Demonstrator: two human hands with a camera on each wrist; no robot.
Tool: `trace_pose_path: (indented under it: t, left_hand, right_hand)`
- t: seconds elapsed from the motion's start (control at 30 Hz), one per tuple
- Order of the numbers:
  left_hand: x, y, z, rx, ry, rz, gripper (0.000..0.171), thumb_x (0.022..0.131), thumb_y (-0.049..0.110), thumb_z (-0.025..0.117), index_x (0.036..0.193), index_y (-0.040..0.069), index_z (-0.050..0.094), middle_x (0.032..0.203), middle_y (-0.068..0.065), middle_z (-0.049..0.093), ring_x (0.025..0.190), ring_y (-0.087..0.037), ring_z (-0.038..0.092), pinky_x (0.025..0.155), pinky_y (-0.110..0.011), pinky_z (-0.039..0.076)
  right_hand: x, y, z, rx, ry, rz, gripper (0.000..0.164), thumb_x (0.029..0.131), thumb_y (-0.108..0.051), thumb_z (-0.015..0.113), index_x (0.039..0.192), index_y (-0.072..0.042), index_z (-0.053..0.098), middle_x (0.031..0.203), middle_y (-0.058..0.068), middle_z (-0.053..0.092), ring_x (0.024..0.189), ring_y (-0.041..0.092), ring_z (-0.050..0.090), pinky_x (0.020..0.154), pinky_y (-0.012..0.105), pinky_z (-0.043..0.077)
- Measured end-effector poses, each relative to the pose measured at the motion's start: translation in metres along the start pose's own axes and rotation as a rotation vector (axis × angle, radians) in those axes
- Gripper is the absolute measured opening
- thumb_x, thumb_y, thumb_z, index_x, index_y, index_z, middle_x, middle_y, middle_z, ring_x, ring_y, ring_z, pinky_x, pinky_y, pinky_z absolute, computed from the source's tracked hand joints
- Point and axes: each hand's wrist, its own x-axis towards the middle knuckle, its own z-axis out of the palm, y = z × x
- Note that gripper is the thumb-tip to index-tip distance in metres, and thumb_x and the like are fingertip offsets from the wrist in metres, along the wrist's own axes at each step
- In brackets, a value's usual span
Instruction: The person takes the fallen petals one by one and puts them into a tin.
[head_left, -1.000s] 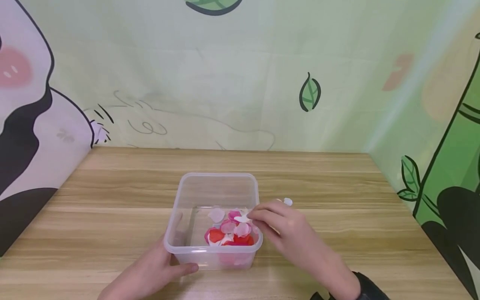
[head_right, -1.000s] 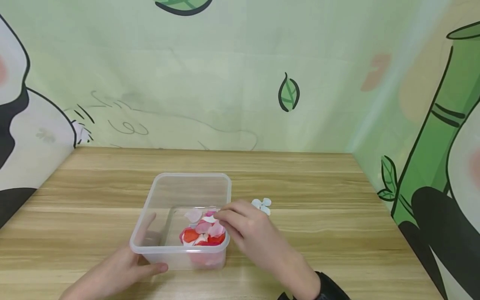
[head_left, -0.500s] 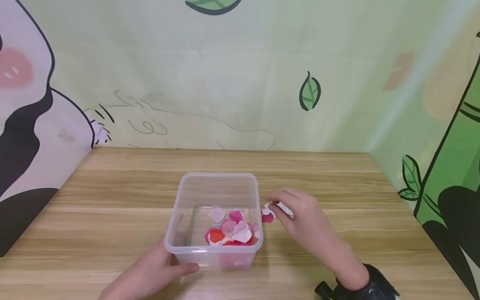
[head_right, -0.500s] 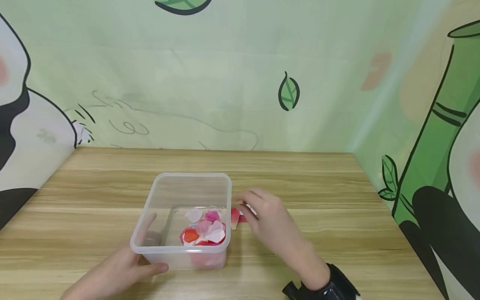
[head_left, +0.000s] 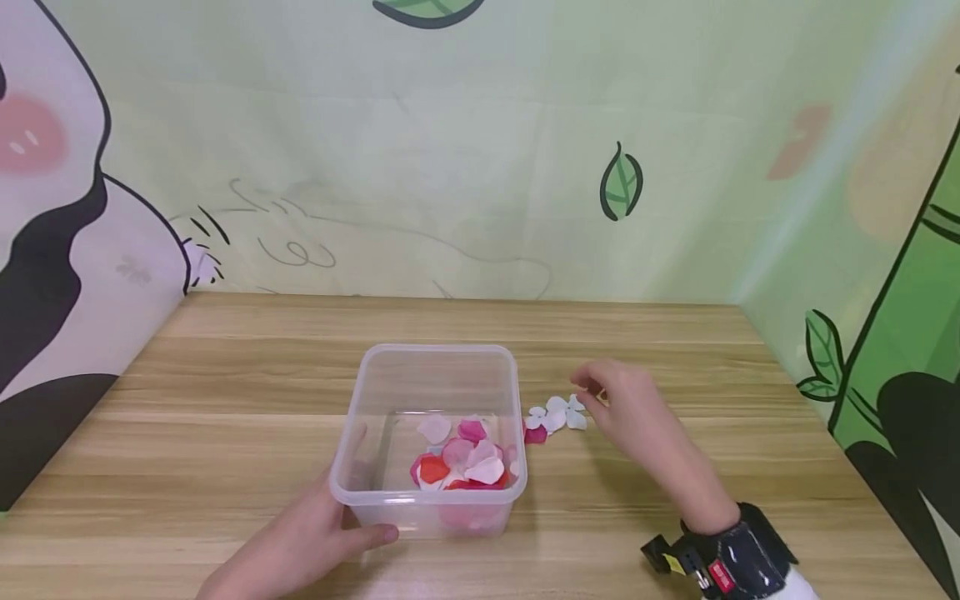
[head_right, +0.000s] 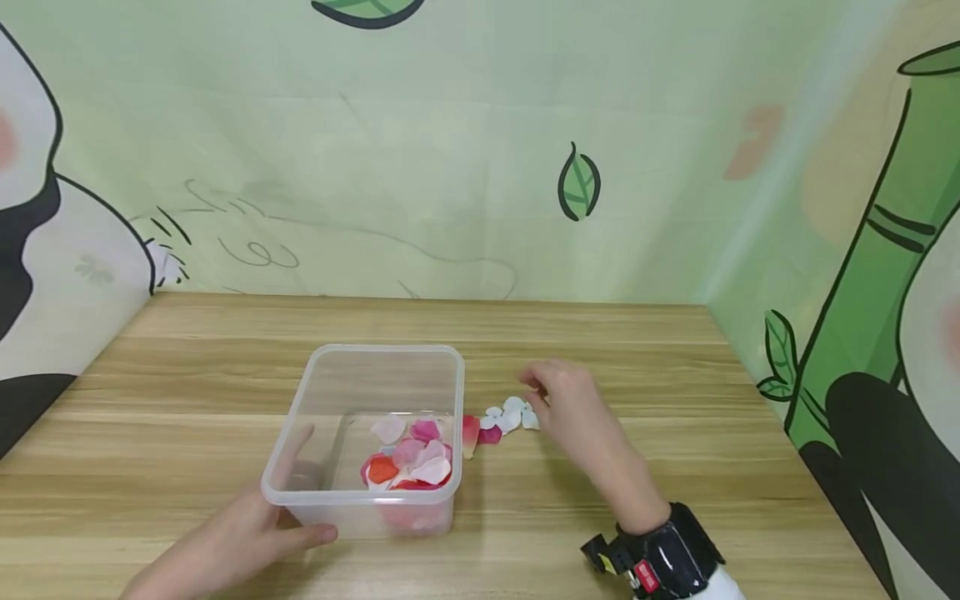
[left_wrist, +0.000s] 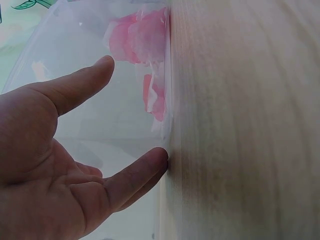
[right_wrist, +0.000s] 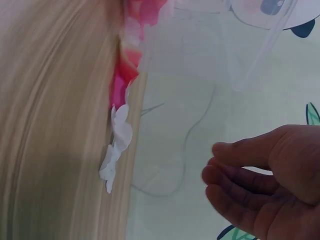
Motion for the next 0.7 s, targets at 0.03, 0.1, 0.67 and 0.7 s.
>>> trace_pose_path:
  t: [0.03, 0.1, 0.67, 0.7]
  left_hand:
    - [0.0, 0.0, 0.0, 0.0, 0.002, -0.003, 0.114, 0.088, 0.032, 0.084, 0.164, 0.012, 0.003, 0.131, -0.013, 0.059, 0.099, -0.022, 0.059, 0.085, -0.03, 0.051]
    - [0.0, -0.001, 0.0, 0.003, 0.006, -0.001, 0.115, 0.088, 0.034, 0.084, 0.165, 0.013, 0.001, 0.135, -0.014, 0.057, 0.101, -0.022, 0.059, 0.087, -0.029, 0.051]
    - [0.0, -0.003, -0.001, 0.016, 0.01, 0.055, 0.115, 0.088, 0.034, 0.083, 0.164, 0.011, 0.001, 0.132, -0.011, 0.06, 0.103, -0.02, 0.059, 0.091, -0.03, 0.049]
    - [0.0, -0.003, -0.001, 0.015, 0.01, 0.058, 0.114, 0.088, 0.034, 0.084, 0.164, 0.011, 0.002, 0.132, -0.011, 0.06, 0.103, -0.02, 0.059, 0.091, -0.03, 0.049]
  right_hand:
    - [0.0, 0.002, 0.001, -0.002, -0.027, 0.011, 0.015, 0.084, 0.009, 0.077, 0.097, 0.003, 0.074, 0.089, 0.011, 0.072, 0.079, 0.023, 0.068, 0.072, 0.041, 0.058]
    - [0.001, 0.007, 0.003, -0.001, -0.086, 0.027, 0.015, 0.084, 0.01, 0.076, 0.097, 0.004, 0.074, 0.088, 0.012, 0.072, 0.079, 0.024, 0.068, 0.072, 0.042, 0.058]
    - [-0.006, 0.018, 0.022, -0.033, -0.431, 0.108, 0.022, 0.083, 0.011, 0.073, 0.104, 0.002, 0.074, 0.099, 0.013, 0.073, 0.092, 0.028, 0.067, 0.085, 0.047, 0.056]
    - [-0.006, 0.018, 0.023, -0.04, -0.437, 0.113, 0.022, 0.083, 0.01, 0.074, 0.104, 0.002, 0.074, 0.098, 0.012, 0.073, 0.091, 0.027, 0.067, 0.084, 0.046, 0.056]
